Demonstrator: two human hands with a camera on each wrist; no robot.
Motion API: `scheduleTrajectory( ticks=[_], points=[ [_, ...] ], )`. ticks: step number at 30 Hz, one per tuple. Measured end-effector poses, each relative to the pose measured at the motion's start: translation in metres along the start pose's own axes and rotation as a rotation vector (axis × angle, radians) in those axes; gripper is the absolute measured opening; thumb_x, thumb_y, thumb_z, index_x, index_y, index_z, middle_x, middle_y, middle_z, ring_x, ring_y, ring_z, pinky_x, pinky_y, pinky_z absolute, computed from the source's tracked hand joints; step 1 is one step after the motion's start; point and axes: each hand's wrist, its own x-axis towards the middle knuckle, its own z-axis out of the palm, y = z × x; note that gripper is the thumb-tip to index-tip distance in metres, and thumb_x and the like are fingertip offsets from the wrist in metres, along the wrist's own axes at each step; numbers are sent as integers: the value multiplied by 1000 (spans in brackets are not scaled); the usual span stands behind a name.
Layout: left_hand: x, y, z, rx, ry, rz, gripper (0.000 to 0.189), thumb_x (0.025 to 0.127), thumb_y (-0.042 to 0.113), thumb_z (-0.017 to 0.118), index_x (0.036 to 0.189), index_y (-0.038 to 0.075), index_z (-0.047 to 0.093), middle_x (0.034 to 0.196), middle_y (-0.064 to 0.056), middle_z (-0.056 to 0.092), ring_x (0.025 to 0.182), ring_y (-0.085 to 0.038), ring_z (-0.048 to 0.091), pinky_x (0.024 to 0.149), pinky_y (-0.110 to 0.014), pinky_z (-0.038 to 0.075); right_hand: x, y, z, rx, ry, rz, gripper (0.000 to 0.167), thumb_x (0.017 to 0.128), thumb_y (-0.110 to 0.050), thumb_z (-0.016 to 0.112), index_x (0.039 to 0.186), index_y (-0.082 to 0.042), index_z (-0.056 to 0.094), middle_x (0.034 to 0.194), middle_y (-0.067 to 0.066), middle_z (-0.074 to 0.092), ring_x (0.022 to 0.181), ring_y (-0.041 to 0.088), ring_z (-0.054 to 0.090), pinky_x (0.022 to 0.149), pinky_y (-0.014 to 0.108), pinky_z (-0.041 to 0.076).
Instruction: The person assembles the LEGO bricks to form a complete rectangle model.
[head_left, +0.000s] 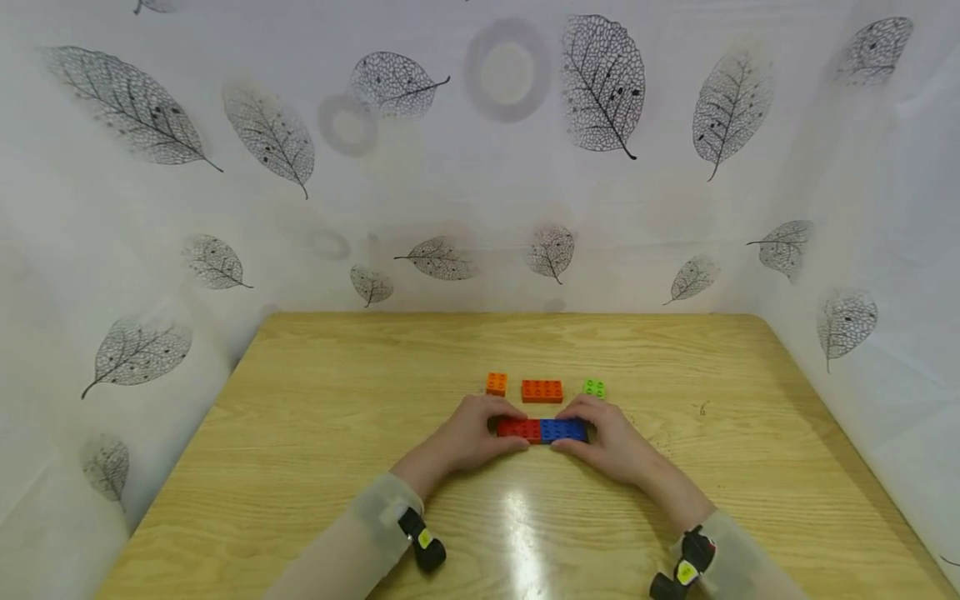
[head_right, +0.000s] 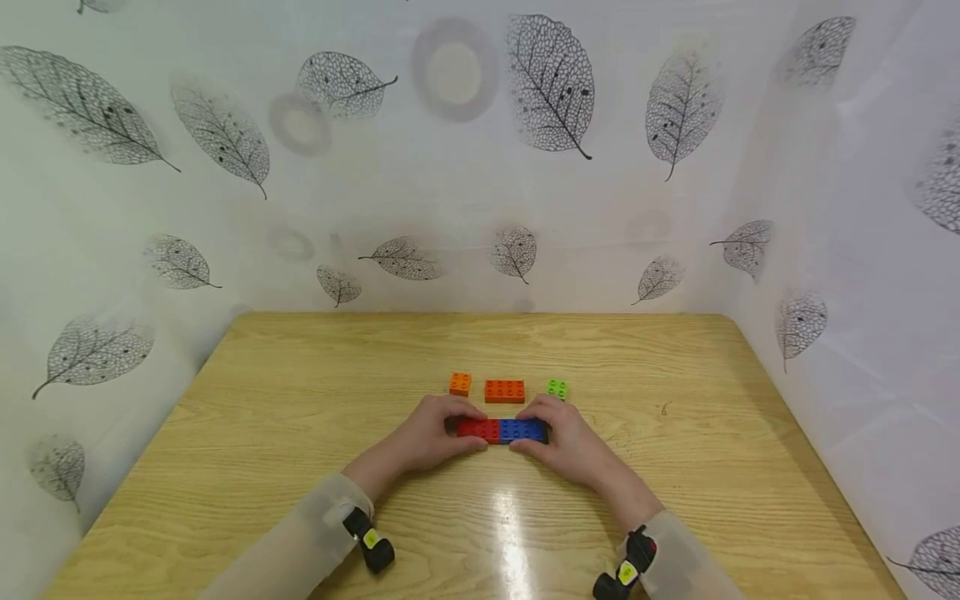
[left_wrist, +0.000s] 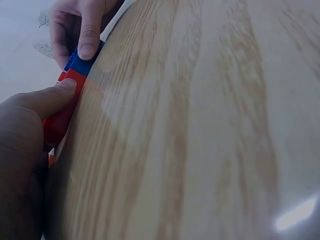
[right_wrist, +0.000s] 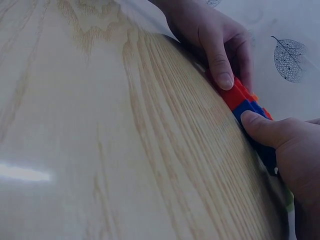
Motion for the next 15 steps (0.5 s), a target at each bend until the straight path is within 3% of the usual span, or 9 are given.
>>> scheduleTrajectory(
  ticks=[5, 15],
  points=[
    [0, 0, 1, -26, 12, -8, 33, 90, 39, 87, 119, 23, 81, 111, 17, 72, 99, -6, 64, 87, -29, 53, -1, 1, 1, 5, 12, -10, 27, 90, -22, 88, 113, -16, 76, 111, -9, 68, 99, 12, 62, 85, 33, 54],
    [-2, -2, 1, -35, 19, -19, 34, 90, 41, 87, 119, 24, 81, 111, 18, 73, 101, -5, 64, 90, -30, 54, 1, -6, -9, 17, 4, 49, 43, 91, -31, 87, 123, -7, 74, 117, 0, 71, 107, 18, 66, 94, 42, 56]
  ],
)
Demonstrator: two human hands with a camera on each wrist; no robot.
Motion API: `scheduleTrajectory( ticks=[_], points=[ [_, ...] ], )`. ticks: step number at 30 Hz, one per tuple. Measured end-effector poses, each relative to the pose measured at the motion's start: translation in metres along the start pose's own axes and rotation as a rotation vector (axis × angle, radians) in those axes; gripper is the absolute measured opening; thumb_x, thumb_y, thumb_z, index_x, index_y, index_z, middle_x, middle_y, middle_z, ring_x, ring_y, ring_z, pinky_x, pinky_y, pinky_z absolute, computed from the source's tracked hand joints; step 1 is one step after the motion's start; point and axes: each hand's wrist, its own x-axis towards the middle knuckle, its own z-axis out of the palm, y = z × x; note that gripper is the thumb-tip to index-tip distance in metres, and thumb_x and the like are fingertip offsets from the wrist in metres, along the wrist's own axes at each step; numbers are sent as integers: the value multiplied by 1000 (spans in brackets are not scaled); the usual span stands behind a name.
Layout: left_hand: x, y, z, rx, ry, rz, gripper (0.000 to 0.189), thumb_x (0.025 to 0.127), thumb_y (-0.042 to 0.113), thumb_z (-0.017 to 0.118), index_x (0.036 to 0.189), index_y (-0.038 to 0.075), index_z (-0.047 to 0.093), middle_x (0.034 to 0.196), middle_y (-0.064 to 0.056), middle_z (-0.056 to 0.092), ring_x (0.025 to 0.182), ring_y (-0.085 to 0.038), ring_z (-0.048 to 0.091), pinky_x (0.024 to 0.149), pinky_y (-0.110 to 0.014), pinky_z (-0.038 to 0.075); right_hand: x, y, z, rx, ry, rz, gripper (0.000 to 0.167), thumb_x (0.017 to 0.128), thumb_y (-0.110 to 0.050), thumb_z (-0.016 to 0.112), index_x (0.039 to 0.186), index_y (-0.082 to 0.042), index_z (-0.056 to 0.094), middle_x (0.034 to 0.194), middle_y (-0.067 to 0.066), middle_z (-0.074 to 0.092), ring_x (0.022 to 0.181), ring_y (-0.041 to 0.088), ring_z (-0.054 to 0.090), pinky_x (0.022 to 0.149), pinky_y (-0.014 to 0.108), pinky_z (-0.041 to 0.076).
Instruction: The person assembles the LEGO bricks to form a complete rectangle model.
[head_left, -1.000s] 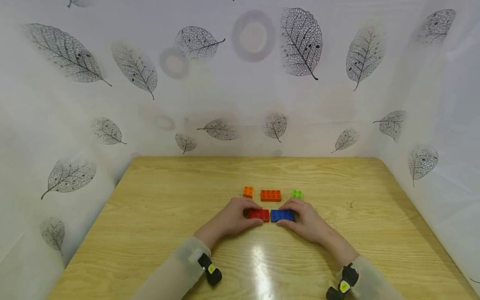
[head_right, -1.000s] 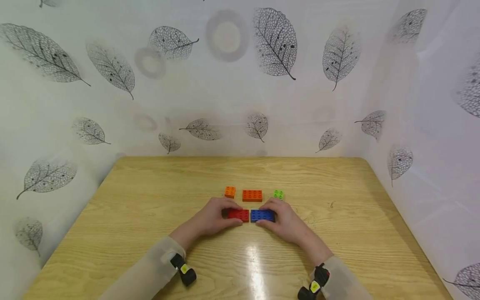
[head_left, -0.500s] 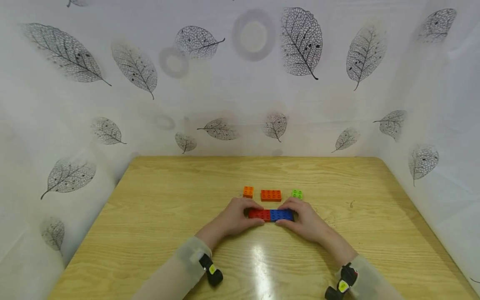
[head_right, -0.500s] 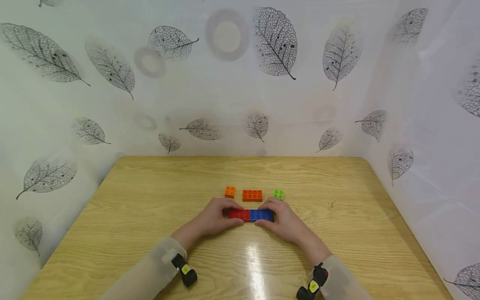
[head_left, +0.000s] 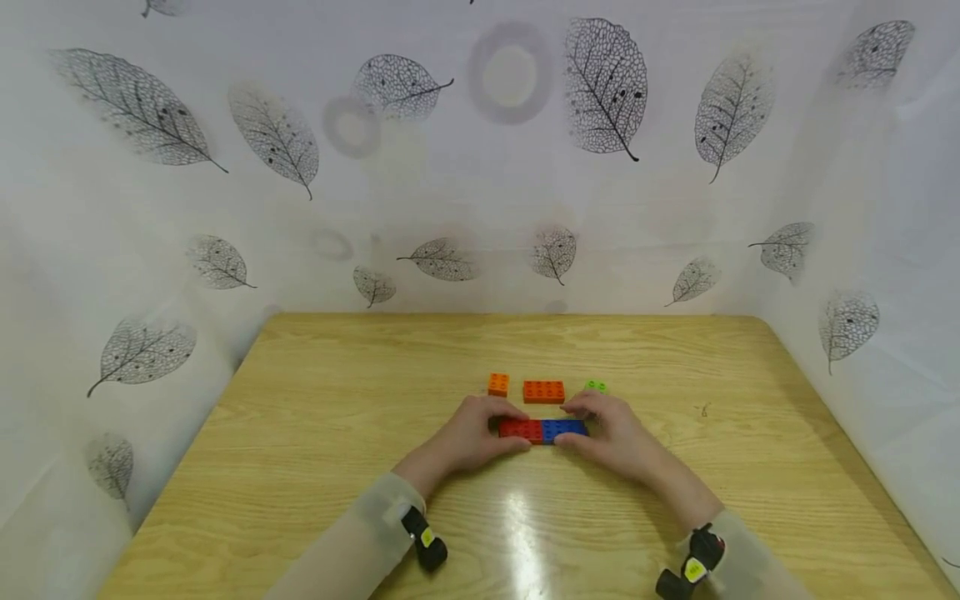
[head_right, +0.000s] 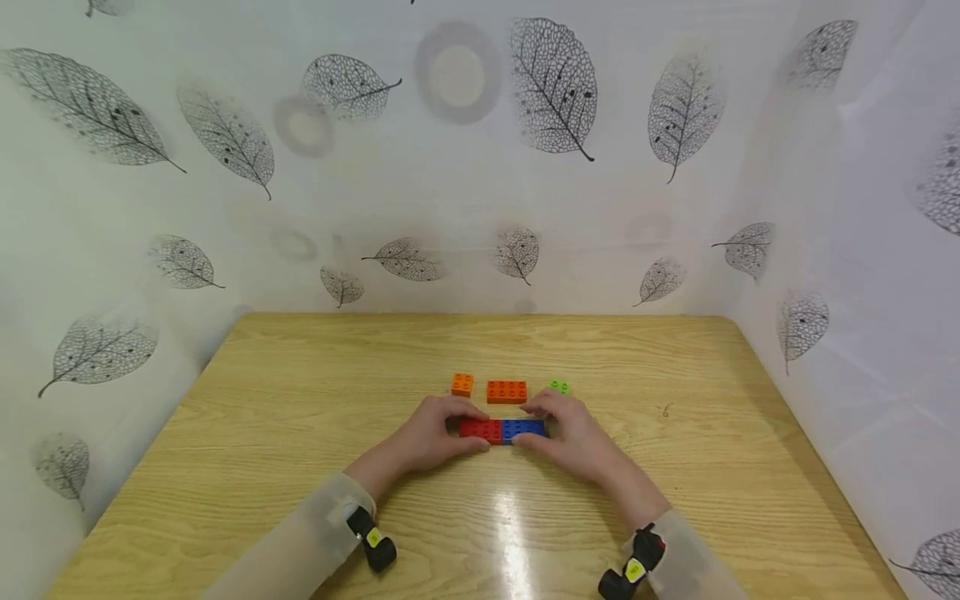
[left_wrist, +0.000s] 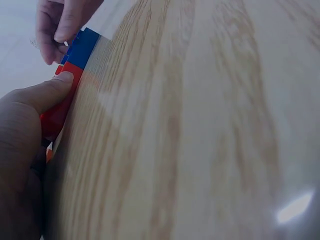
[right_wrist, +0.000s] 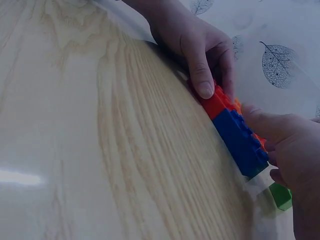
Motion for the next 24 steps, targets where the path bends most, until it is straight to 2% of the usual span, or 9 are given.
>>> scheduleTrajectory(
  ticks=[7, 12, 18, 24],
  points=[
    [1, 0, 0, 7, -4, -26, 36, 89, 42, 87, 120, 25, 81, 113, 18, 72, 105, -5, 64, 97, -33, 52, 9, -6, -14, 10, 38, -35, 38, 95, -24, 84, 124, -3, 73, 119, 8, 69, 108, 28, 66, 93, 51, 56],
    [0, 0, 0, 8, -4, -23, 36, 89, 41, 87, 120, 24, 80, 113, 18, 72, 107, -6, 64, 99, -34, 51, 21, -4, -18, -18, 58, -13, 41, 97, -24, 81, 129, -1, 71, 127, 11, 67, 114, 31, 65, 97, 54, 54],
    [-1, 0, -1, 5, -1, -17, 35, 90, 41, 87, 119, 24, 81, 111, 17, 73, 106, -6, 64, 98, -35, 52, 38, -5, -20, -84, 9, 11, 49, 98, -26, 80, 136, 1, 65, 135, 13, 64, 127, 34, 59, 107, 56, 48],
    [1, -2, 0, -9, -8, -24, 34, 90, 43, 87, 118, 26, 81, 111, 19, 72, 105, -6, 64, 98, -35, 52, 50, -5, -20, -134, -69, 81, 54, 99, -27, 79, 142, 1, 61, 143, 14, 60, 136, 37, 53, 114, 58, 41]
  ],
)
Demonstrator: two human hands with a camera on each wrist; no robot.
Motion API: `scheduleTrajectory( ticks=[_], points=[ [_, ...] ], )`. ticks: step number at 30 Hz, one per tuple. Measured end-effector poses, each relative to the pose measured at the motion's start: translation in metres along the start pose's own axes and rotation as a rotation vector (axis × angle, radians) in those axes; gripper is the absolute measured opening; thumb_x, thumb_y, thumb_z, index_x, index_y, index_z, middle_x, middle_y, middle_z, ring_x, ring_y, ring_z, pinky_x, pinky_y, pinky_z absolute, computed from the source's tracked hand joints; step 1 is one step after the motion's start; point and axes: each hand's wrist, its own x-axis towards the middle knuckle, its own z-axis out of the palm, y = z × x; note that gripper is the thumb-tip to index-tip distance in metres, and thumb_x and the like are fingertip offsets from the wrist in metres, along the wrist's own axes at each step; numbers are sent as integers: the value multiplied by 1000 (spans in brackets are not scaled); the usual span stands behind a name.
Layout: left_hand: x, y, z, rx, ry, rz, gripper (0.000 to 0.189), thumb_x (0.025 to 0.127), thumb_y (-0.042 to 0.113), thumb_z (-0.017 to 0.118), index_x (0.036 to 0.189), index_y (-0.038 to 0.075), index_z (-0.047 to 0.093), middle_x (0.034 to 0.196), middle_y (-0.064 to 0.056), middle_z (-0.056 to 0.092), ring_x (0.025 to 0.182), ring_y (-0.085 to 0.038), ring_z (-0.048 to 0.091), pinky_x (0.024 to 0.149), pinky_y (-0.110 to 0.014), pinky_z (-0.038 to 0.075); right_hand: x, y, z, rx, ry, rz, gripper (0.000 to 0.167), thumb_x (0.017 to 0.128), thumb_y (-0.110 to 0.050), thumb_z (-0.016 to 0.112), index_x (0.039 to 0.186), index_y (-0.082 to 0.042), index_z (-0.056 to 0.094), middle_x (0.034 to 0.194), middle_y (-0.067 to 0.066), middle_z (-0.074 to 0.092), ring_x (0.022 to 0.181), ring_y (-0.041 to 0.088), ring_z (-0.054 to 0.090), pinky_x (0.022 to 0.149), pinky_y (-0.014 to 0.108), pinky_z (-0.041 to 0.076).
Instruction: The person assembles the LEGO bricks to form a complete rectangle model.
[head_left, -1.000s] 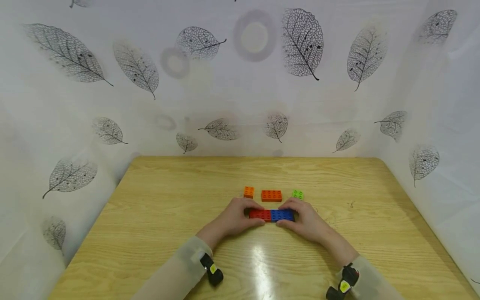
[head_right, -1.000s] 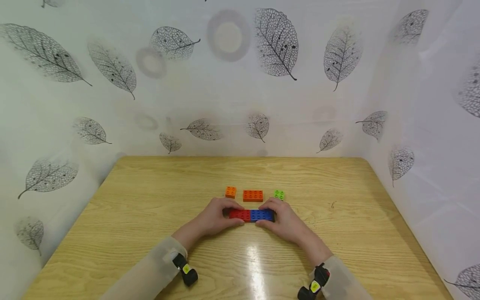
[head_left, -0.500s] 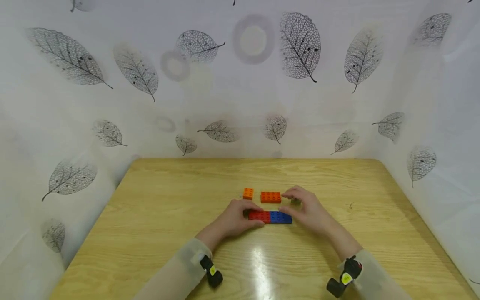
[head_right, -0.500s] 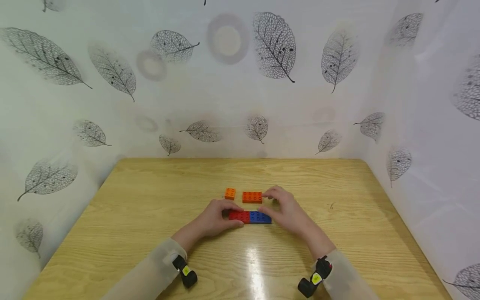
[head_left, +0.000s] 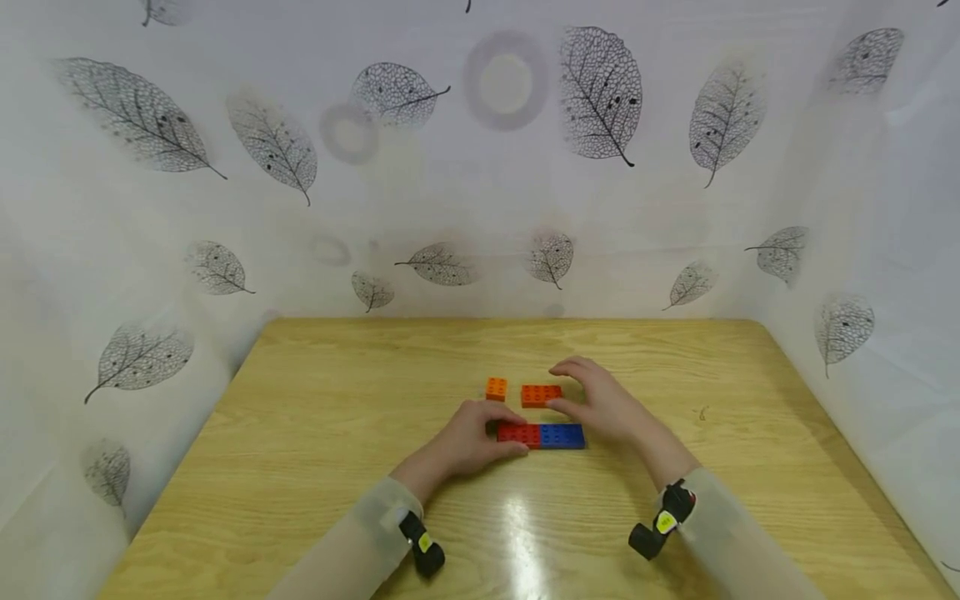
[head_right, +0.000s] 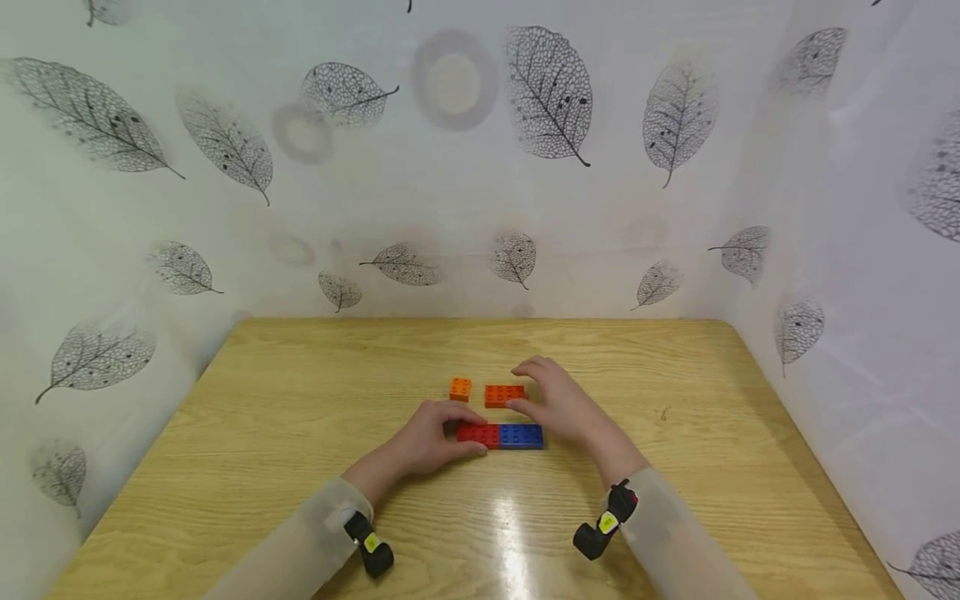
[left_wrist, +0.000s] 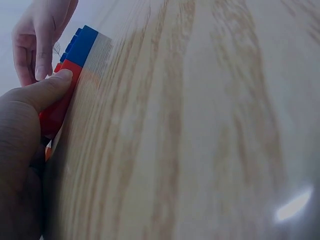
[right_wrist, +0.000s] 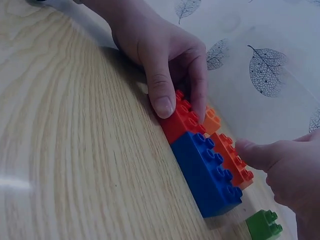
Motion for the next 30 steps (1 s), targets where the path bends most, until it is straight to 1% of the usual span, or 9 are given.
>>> scheduleTrajectory(
  ticks=[5, 10, 16, 19, 23, 27, 30],
  points=[
    [0, 0, 0, -1, 1, -8, 34, 89, 43, 87, 118, 27, 81, 110, 19, 72, 105, -6, 64, 98, -34, 51, 6, 2, 5, -26, -56, 49, 55, 101, -30, 77, 145, -2, 60, 147, 14, 56, 140, 37, 49, 117, 58, 37],
    [0, 2, 0, -5, 5, -9, 33, 89, 40, 88, 118, 25, 81, 110, 19, 73, 105, -5, 64, 98, -33, 51, 11, 1, 9, -48, -82, 57, 53, 101, -30, 76, 144, -2, 61, 145, 13, 58, 137, 35, 51, 117, 56, 37],
    [1, 1, -1, -2, 10, 10, 33, 89, 38, 88, 118, 23, 81, 110, 18, 73, 106, -5, 65, 99, -32, 51, 14, 2, 12, -61, -92, 35, 49, 100, -27, 77, 139, -1, 64, 135, 12, 62, 125, 31, 58, 111, 54, 44],
    [1, 0, -1, -1, 14, 20, 33, 89, 37, 89, 117, 23, 81, 110, 18, 73, 105, -5, 65, 98, -32, 52, 15, 3, 14, -75, -100, 20, 44, 100, -27, 77, 135, -2, 67, 126, 8, 64, 114, 26, 60, 106, 50, 48],
    [1, -1, 0, -3, 14, 23, 33, 89, 38, 88, 117, 23, 81, 110, 18, 73, 105, -4, 65, 98, -31, 52, 15, 4, 16, -70, -104, 9, 38, 100, -25, 78, 130, -3, 70, 114, 3, 63, 101, 20, 59, 97, 46, 51],
    [1, -1, 0, -10, 13, 20, 33, 89, 38, 89, 118, 23, 81, 110, 18, 73, 105, -5, 65, 98, -32, 52, 15, 4, 15, -39, -91, 18, 34, 99, -23, 79, 126, -5, 71, 111, 0, 64, 98, 18, 59, 92, 43, 51],
    [1, -1, 0, -12, 13, 18, 33, 89, 38, 89, 118, 23, 81, 110, 19, 73, 105, -5, 65, 97, -32, 52, 14, 2, 14, -2, -84, 42, 33, 99, -23, 79, 126, -6, 70, 111, 0, 65, 98, 18, 60, 90, 42, 52]
  ],
)
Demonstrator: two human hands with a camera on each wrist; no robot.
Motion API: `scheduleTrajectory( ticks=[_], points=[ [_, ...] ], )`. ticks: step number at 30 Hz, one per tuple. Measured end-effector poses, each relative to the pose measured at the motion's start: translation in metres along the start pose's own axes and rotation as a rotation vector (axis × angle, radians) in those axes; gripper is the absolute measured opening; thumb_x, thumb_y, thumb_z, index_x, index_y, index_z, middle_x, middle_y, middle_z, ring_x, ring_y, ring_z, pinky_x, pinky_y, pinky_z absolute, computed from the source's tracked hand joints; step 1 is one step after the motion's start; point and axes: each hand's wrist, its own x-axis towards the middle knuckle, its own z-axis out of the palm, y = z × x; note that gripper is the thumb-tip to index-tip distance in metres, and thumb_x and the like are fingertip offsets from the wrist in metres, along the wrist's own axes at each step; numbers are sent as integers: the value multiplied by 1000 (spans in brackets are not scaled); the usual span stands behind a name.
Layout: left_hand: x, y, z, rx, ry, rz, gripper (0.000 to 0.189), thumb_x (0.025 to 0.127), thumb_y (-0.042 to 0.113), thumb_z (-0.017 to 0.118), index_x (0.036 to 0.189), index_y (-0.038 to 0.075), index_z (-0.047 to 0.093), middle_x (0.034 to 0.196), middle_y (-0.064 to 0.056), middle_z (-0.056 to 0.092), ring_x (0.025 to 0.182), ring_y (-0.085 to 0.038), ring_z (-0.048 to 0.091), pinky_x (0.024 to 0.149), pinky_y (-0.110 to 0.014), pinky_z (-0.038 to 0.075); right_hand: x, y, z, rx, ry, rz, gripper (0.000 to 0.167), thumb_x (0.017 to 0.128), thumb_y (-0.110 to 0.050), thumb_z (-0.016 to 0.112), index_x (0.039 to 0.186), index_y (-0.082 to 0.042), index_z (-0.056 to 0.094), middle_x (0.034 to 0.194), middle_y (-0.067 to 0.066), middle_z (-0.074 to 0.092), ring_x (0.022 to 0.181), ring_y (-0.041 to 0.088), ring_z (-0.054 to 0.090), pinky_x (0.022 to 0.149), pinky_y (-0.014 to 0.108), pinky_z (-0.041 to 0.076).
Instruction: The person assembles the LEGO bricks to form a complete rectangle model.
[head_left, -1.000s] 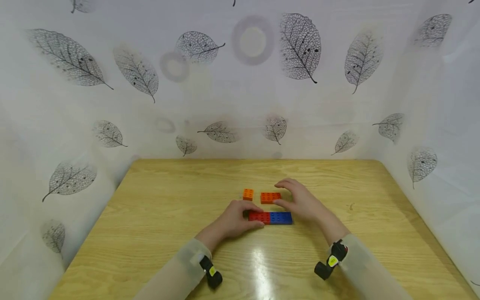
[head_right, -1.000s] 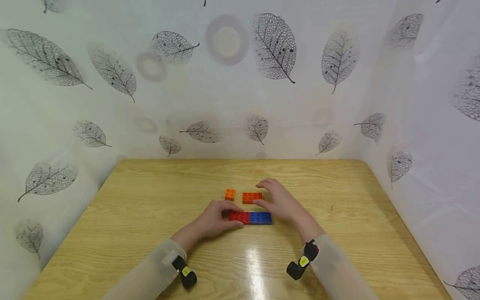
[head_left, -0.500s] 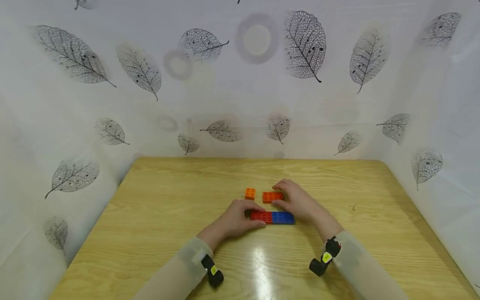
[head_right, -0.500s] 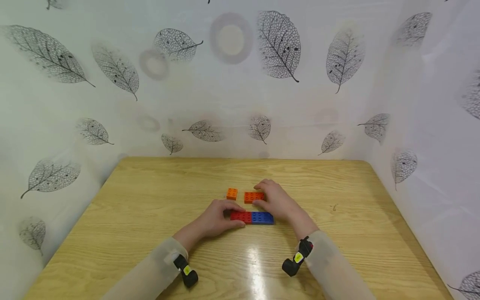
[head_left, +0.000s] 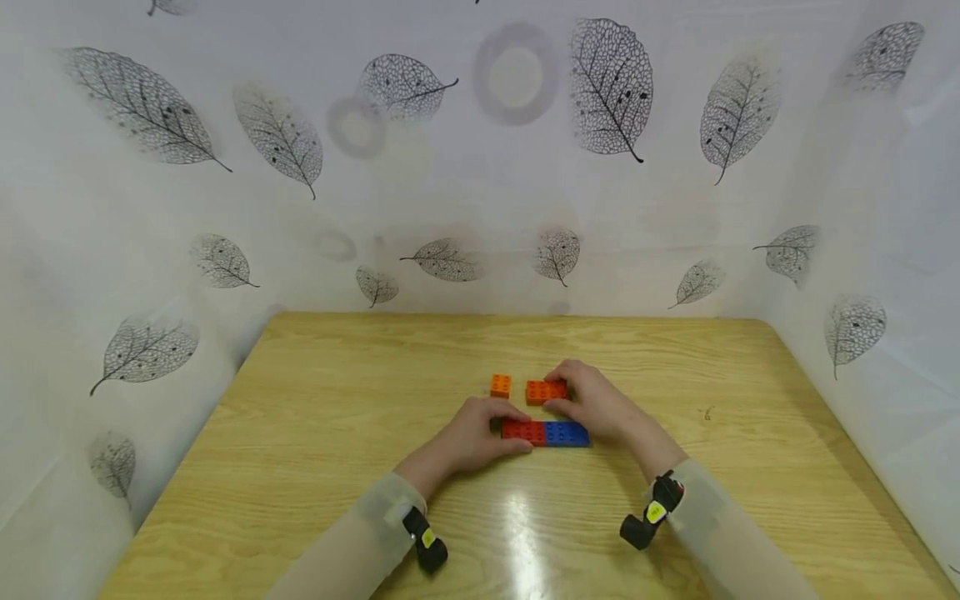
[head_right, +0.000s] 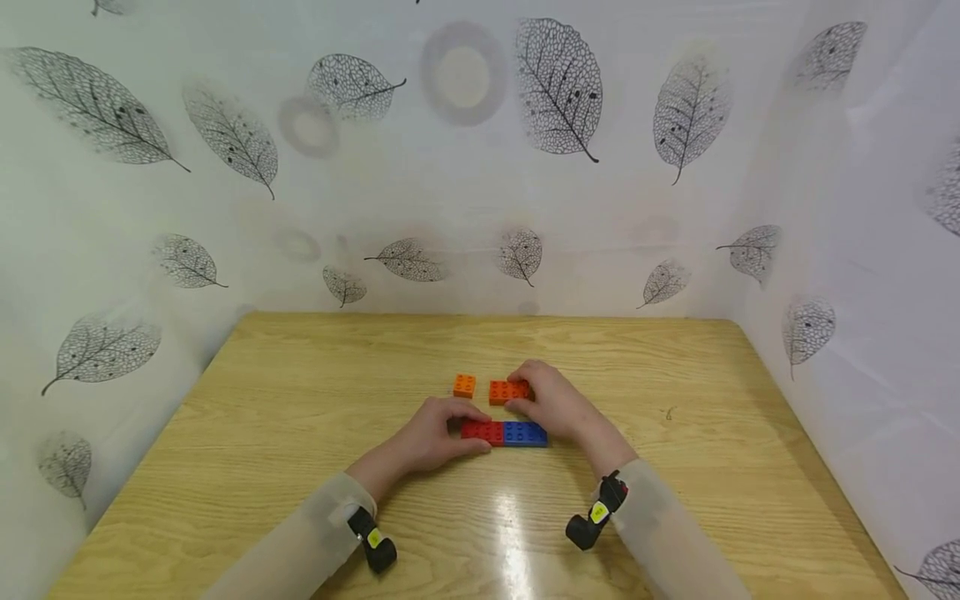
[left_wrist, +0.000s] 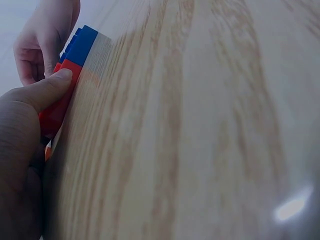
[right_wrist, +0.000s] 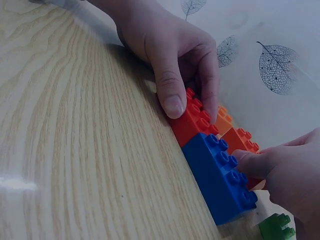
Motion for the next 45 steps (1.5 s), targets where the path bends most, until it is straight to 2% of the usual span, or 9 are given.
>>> scheduleTrajectory(
  ticks=[5, 9, 23, 32, 40, 45],
  points=[
    [-1, 1, -1, -5, -1, -8, 34, 89, 38, 89, 118, 23, 81, 109, 19, 74, 105, -5, 65, 97, -32, 52, -3, -6, -4, 72, 6, 39, 35, 100, -22, 77, 130, -7, 69, 120, 2, 68, 108, 21, 63, 98, 46, 53],
    [-1, 3, -1, -2, -2, -21, 34, 89, 38, 89, 118, 22, 81, 109, 18, 74, 104, -6, 65, 96, -32, 52, -7, -9, -5, 96, 14, 19, 36, 100, -20, 77, 132, -5, 69, 125, 5, 69, 116, 23, 64, 104, 50, 51],
    [-1, 2, -1, 9, 0, -24, 33, 88, 39, 89, 117, 23, 81, 109, 18, 73, 102, -5, 65, 93, -31, 53, -23, -16, -6, 134, 96, -126, 36, 95, -15, 82, 128, -3, 72, 117, 1, 72, 109, 21, 67, 99, 50, 54],
    [0, 1, 0, 14, 6, -19, 39, 88, 42, 89, 120, 20, 81, 113, 15, 74, 108, -6, 65, 99, -33, 52, -29, -17, -3, 183, 90, -129, 34, 94, -16, 83, 126, -8, 73, 115, -4, 72, 106, 16, 67, 95, 46, 56],
    [0, 1, 0, 10, 8, -16, 38, 87, 39, 90, 118, 18, 81, 111, 14, 74, 103, -6, 65, 92, -30, 54, -37, -17, 2, 215, 62, -121, 35, 96, -20, 82, 127, -9, 72, 117, -5, 72, 106, 16, 67, 93, 45, 56],
    [0, 0, -1, 12, 6, -11, 39, 87, 39, 90, 119, 19, 81, 111, 14, 74, 102, -6, 65, 92, -30, 54, -41, -16, 5, 214, 54, -131, 35, 95, -21, 83, 127, -10, 73, 118, -6, 71, 107, 16, 66, 93, 44, 56]
  ],
)
